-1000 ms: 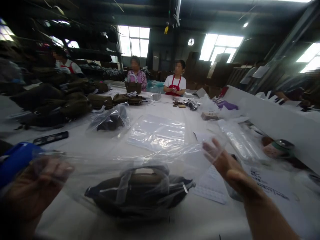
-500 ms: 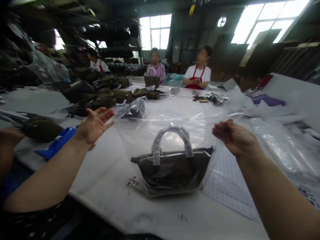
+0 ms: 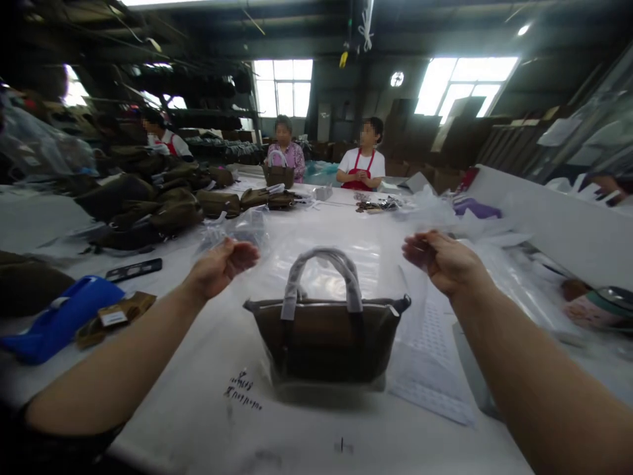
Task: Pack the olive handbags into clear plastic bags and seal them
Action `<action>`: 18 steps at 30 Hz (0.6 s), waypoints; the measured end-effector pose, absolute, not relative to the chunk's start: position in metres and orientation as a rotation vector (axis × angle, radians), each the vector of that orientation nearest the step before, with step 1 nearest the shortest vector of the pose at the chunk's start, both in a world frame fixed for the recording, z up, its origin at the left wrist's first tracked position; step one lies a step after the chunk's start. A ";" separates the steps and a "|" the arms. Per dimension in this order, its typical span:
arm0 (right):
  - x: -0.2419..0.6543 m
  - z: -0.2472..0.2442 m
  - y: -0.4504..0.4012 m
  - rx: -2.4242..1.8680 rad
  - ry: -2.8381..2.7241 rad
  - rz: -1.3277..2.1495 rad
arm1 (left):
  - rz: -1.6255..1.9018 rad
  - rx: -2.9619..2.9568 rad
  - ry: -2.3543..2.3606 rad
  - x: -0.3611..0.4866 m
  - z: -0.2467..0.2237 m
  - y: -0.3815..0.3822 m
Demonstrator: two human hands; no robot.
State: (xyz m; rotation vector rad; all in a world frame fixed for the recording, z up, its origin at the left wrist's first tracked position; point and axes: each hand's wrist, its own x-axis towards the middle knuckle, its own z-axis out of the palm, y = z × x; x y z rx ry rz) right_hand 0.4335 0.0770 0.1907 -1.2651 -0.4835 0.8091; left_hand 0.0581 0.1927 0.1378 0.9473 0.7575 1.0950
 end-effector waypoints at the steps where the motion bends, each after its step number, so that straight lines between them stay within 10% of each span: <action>1: 0.436 0.199 0.086 -1.251 -0.488 0.808 | 1.088 0.968 0.758 0.058 0.154 0.206; 7: 0.447 0.187 0.051 -1.165 -0.603 0.698 | 0.878 1.293 0.541 0.018 0.191 0.193; 18: 0.388 -0.090 -0.104 -1.712 -0.668 1.204 | -0.077 0.976 0.835 -0.023 -0.016 0.100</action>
